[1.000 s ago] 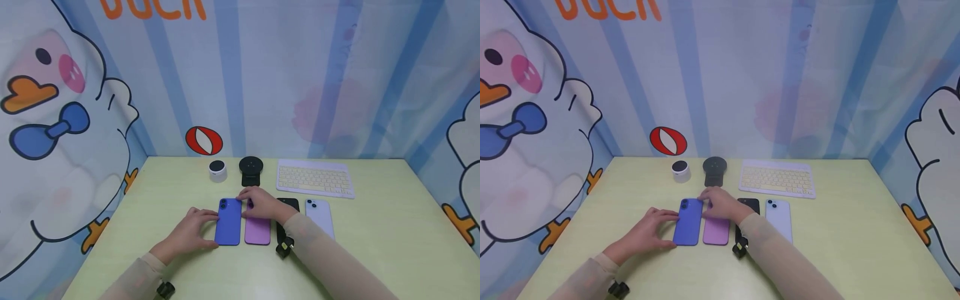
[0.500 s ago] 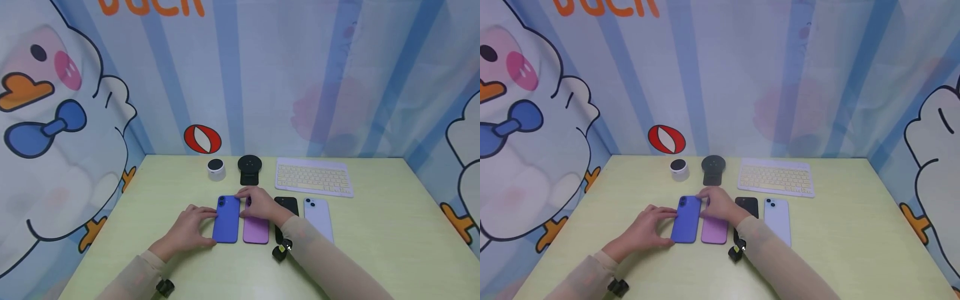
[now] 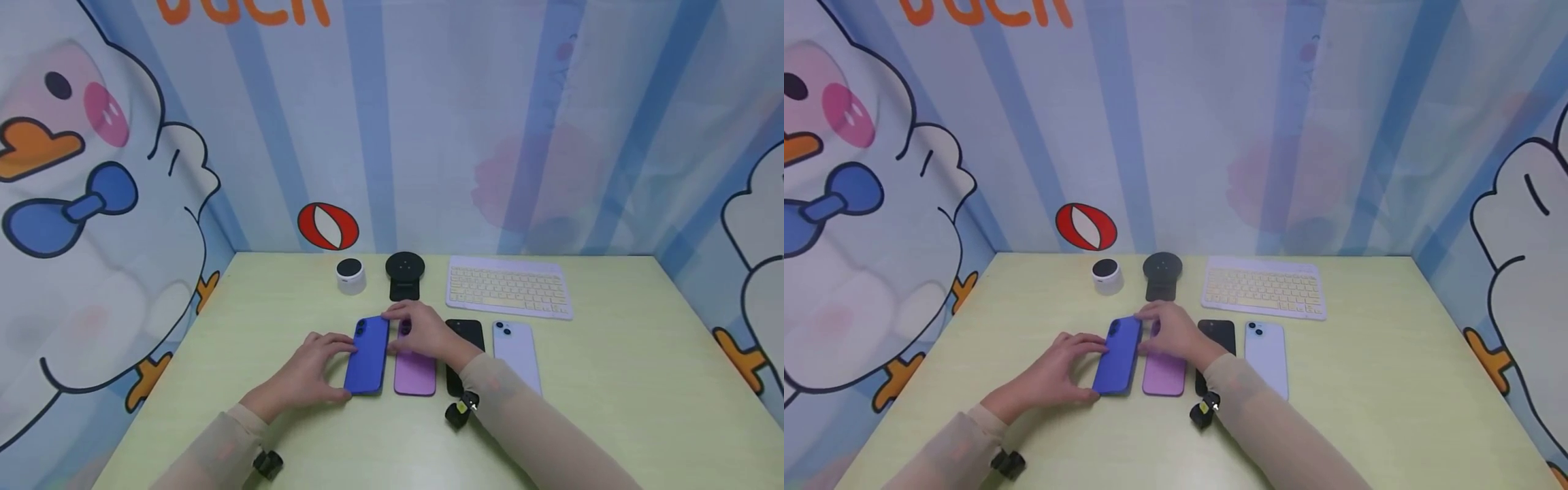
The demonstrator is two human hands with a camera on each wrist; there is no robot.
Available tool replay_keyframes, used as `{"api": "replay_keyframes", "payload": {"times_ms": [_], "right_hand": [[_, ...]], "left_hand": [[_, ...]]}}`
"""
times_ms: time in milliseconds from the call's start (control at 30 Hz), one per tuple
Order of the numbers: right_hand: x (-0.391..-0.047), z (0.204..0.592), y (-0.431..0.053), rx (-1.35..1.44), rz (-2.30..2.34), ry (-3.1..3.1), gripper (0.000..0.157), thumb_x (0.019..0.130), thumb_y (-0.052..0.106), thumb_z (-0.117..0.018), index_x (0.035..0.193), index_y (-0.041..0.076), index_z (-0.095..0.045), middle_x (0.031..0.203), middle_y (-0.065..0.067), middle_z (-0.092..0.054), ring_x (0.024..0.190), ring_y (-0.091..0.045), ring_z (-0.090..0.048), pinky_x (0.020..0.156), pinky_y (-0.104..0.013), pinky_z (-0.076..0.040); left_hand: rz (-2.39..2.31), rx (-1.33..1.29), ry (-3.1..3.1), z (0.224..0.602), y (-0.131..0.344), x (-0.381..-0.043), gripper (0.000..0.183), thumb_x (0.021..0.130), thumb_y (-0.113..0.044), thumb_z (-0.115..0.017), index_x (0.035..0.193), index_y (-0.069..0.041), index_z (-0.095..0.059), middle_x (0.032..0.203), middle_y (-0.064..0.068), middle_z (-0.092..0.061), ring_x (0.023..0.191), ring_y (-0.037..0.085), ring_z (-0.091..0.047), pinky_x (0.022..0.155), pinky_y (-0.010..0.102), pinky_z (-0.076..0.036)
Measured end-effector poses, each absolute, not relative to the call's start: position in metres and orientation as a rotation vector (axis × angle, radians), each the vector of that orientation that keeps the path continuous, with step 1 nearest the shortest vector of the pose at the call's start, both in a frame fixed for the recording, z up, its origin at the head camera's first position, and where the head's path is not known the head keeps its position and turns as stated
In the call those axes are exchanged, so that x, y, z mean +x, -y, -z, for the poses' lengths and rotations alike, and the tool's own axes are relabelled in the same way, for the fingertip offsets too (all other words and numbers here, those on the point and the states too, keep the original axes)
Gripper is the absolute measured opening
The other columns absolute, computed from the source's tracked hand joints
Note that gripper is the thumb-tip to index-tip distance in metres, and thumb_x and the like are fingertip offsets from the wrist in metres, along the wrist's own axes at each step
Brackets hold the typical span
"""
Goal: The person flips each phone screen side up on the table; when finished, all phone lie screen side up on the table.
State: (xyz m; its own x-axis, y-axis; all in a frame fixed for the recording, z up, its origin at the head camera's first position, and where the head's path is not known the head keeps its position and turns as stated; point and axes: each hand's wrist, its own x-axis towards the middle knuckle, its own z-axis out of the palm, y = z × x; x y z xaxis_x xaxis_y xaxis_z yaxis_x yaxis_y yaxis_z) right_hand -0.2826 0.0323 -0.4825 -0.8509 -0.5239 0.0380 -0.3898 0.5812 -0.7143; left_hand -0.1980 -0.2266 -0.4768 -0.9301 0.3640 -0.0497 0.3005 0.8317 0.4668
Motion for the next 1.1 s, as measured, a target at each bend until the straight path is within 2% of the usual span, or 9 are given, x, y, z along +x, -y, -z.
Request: {"api": "replay_keyframes", "payload": {"times_ms": [300,500,800,1100], "right_hand": [[-0.278,0.48,-0.036,-0.768,1.182,-2.63,0.062,0.08,0.024,-0.091,0.138,0.018,-0.068,0.146,-0.004,-0.06,0.142,-0.03,-0.05,0.116,-0.049,-0.041],[-0.274,0.478,-0.036,-0.765,1.224,-2.627,0.065,0.079,0.026,-0.091,0.139,0.019,-0.067,0.148,-0.003,-0.059,0.143,-0.03,-0.05,0.117,-0.049,-0.04],[-0.268,0.474,-0.034,-0.812,1.292,-2.612,0.069,0.08,0.03,-0.091,0.142,0.019,-0.064,0.15,-0.004,-0.057,0.144,-0.029,-0.049,0.118,-0.051,-0.038],[-0.265,0.472,-0.029,-0.857,1.325,-2.589,0.073,0.08,0.031,-0.091,0.145,0.016,-0.062,0.151,-0.003,-0.056,0.145,-0.028,-0.048,0.119,-0.051,-0.038]], "left_hand": [[-0.784,0.577,-2.803,0.477,0.227,-0.2,0.079,0.073,-0.045,-0.092,0.143,-0.023,-0.062,0.151,0.003,-0.054,0.132,0.027,-0.043,0.108,0.051,-0.045],[-0.851,0.605,-2.783,0.477,0.227,-0.2,0.084,0.073,-0.045,-0.092,0.146,-0.025,-0.058,0.152,0.003,-0.054,0.128,0.026,-0.045,0.104,0.05,-0.046],[-0.964,0.596,-2.727,0.478,0.226,-0.199,0.088,0.071,-0.046,-0.094,0.149,-0.031,-0.053,0.147,-0.005,-0.058,0.118,0.02,-0.048,0.096,0.043,-0.045],[-1.047,0.555,-2.676,0.471,0.222,-0.2,0.092,0.073,-0.043,-0.094,0.151,-0.037,-0.047,0.15,-0.012,-0.053,0.121,0.021,-0.046,0.092,0.042,-0.045]]}}
